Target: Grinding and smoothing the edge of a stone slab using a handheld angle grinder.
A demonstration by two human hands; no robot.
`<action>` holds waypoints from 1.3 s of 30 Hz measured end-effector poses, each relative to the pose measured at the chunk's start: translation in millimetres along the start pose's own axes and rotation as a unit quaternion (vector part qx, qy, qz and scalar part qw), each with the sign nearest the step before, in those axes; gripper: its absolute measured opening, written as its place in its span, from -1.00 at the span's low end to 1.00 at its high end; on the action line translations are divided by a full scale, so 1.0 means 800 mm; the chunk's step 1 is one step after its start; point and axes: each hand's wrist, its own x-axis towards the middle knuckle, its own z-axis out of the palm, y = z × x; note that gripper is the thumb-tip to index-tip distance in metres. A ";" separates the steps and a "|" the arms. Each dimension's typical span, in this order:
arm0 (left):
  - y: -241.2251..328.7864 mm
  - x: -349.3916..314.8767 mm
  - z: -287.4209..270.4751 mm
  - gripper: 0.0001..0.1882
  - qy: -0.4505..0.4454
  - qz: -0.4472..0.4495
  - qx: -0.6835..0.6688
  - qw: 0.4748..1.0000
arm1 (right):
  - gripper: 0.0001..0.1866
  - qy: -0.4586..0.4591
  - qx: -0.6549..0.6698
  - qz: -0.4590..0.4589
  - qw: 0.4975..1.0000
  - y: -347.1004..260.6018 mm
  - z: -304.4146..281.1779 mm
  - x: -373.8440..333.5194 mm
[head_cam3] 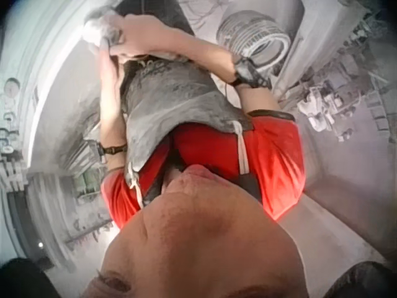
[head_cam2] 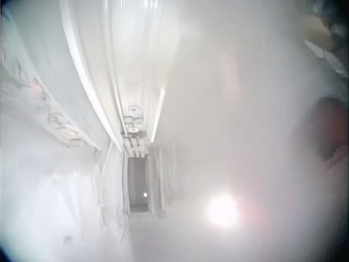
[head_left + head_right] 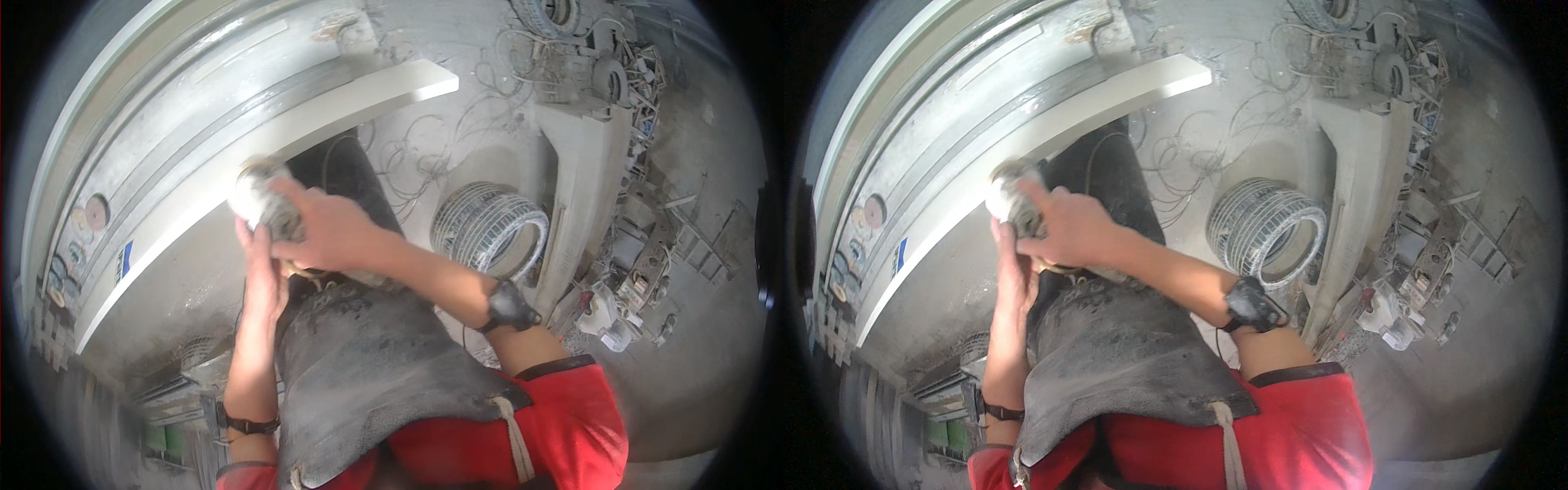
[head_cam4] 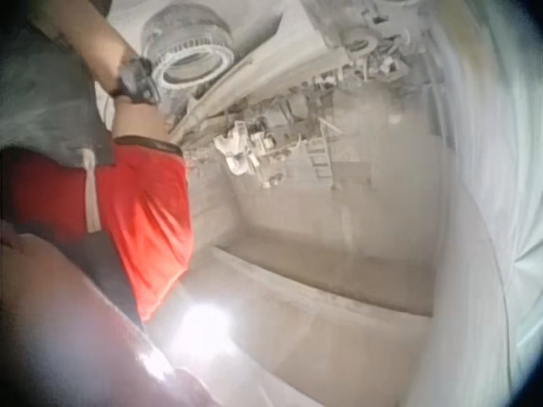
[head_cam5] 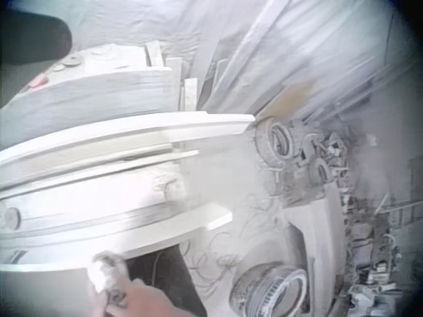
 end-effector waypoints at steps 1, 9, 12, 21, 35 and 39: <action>-0.004 0.004 -0.003 -0.31 0.035 0.006 -0.006 0.999 | -0.05 -0.008 -0.015 -0.007 1.000 0.000 0.007 0.007; -0.053 0.054 0.116 -0.05 -0.072 -0.044 0.109 0.990 | -0.07 0.076 0.043 0.063 0.994 0.089 -0.079 -0.033; -0.084 0.077 0.204 0.09 -0.111 -0.050 0.143 0.982 | -0.06 0.121 0.076 0.109 0.984 0.134 -0.145 -0.064; -0.080 0.118 0.337 0.21 -0.200 -0.159 0.210 0.944 | -0.22 0.254 0.218 0.082 0.939 0.212 -0.215 -0.095; -0.008 0.015 0.002 -0.08 0.007 0.032 0.032 0.999 | -0.12 -0.050 0.057 0.025 0.997 -0.001 -0.009 0.021; -0.023 0.022 0.034 0.00 0.017 0.024 0.062 0.998 | -0.13 -0.069 0.068 0.028 0.995 0.028 -0.029 0.012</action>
